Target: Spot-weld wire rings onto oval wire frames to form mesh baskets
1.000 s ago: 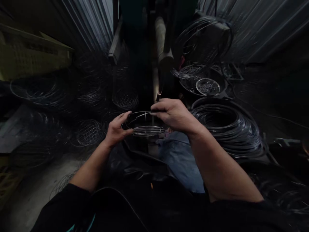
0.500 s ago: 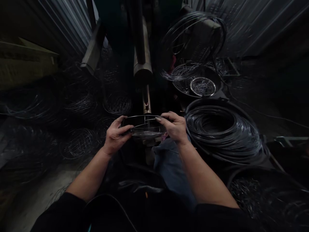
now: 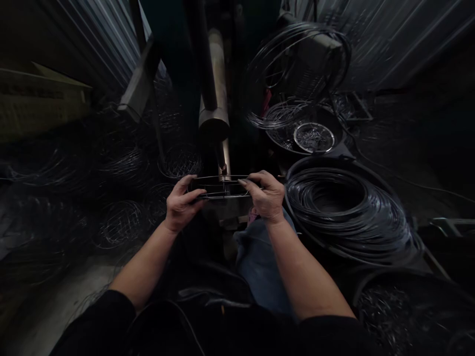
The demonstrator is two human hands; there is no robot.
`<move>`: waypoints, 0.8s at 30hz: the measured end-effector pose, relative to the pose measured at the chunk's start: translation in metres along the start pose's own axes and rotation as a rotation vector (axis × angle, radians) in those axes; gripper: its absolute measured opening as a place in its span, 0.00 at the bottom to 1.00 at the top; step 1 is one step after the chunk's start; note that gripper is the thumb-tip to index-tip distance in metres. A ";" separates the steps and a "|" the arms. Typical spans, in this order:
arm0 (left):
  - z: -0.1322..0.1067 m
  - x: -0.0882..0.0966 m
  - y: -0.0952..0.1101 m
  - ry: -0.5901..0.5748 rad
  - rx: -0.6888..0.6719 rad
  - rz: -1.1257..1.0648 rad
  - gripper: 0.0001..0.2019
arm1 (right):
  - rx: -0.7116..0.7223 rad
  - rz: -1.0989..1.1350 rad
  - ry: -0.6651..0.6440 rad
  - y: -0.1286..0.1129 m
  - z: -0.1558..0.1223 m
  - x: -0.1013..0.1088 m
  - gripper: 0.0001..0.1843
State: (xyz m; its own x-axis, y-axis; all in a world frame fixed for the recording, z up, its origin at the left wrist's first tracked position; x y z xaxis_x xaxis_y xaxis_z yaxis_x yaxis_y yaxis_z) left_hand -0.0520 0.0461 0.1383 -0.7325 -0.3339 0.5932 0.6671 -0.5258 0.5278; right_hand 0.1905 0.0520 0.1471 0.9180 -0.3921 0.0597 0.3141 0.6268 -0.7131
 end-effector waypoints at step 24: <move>0.021 -0.018 -0.024 0.007 0.071 -0.073 0.09 | 0.065 -0.025 -0.041 0.015 0.028 -0.009 0.10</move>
State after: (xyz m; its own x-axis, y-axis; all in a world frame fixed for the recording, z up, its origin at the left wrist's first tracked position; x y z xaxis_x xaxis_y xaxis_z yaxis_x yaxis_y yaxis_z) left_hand -0.0522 0.0810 0.1273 -0.7804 -0.3026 0.5472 0.6196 -0.4922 0.6115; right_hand 0.1932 0.0836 0.1556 0.9183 -0.3813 0.1061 0.3509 0.6603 -0.6639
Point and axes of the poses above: each hand's wrist, its own z-axis towards the middle knuckle, its own x-axis out of the back of the hand, y = z × x, the point moved 8 cm from there along z, towards the middle knuckle, and after that the axes turned 15 degrees about x, right-handed, at the moved point
